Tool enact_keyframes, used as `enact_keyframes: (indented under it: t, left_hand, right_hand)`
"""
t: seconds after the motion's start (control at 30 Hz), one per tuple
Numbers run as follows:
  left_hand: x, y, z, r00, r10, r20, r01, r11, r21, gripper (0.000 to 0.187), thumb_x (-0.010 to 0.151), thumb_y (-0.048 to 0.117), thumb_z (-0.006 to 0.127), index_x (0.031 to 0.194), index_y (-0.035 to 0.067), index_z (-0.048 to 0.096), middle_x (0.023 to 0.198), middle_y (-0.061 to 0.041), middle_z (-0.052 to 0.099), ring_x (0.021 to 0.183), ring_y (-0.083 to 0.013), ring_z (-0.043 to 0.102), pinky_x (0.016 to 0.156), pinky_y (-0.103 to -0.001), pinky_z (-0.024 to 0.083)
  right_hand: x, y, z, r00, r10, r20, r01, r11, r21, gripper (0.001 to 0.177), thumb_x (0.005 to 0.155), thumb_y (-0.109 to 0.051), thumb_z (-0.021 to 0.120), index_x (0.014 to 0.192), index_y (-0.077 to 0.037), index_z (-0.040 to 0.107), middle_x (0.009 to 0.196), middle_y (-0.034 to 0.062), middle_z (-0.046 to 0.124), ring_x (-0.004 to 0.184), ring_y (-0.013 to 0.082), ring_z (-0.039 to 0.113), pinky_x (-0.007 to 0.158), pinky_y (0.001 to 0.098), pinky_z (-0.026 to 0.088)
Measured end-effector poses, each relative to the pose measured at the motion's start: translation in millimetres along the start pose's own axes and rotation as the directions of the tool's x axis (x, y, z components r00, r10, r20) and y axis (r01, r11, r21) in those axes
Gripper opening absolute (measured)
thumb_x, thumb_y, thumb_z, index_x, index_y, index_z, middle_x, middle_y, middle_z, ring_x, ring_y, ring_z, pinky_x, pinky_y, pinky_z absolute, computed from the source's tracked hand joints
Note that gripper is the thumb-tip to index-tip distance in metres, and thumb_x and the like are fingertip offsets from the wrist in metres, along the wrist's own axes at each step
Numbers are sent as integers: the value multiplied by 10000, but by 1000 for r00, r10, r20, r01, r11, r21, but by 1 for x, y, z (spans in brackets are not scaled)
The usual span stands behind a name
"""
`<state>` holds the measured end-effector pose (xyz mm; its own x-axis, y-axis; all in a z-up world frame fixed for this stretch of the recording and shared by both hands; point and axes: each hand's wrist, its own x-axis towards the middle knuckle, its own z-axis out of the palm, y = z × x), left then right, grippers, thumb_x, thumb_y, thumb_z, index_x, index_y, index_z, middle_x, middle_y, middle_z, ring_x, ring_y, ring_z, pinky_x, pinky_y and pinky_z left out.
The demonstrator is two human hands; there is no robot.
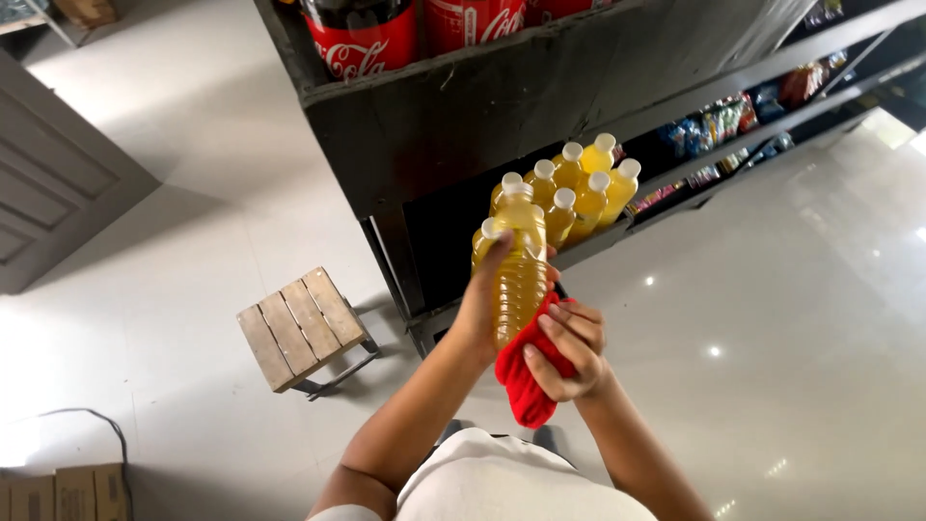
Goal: The person is wiping down beverage bottles with a red cloth and organizing packets of drink mix into a wooden shelf divider.
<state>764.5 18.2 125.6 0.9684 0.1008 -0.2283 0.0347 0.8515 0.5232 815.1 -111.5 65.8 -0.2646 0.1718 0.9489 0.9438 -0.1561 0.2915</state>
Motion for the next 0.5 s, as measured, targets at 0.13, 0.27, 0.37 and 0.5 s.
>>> enact_keyframes:
  t: [0.13, 0.27, 0.37, 0.5]
  left_hand:
    - [41, 1, -13, 899, 413, -144, -384, 903, 195, 642, 921, 486, 699, 1364, 37, 579, 1102, -200, 700, 947, -259, 721, 848, -363, 564]
    - [60, 18, -13, 603, 788, -125, -289, 361, 887, 994, 718, 574, 880, 1555, 354, 391, 1273, -147, 693, 1097, -353, 716, 1030, -400, 544]
    - [43, 35, 10, 377, 861, 343, -484, -132, 865, 681, 663, 356, 942, 1259, 187, 658, 1150, -28, 670, 1137, -258, 642, 1063, -367, 459]
    - [47, 33, 19, 429, 824, 371, -77, -376, 924, 684, 690, 418, 905, 1306, 455, 611, 1365, 108, 522, 1279, -268, 459, 1071, -456, 378]
  right_hand:
    - [-11, 46, -1, 989, 146, 24, -146, 932, 333, 156, 926, 9, 674, 1063, -61, 702, 1052, 245, 597, 794, 366, 625, 635, 465, 551]
    - [-14, 83, 3, 887, 448, -116, -392, 861, 324, 179, 891, 61, 755, 1049, 111, 688, 901, 241, 629, 761, 313, 595, 706, 399, 498]
    - [-6, 101, -2, 749, 662, 11, -598, 668, 443, 305, 888, 116, 780, 1114, 25, 597, 1022, 169, 577, 930, 316, 621, 891, 441, 486]
    - [23, 117, 4, 763, 628, 153, -622, 647, 441, 396, 880, -12, 820, 1213, -6, 607, 1168, 176, 575, 1097, 367, 595, 1010, 512, 430]
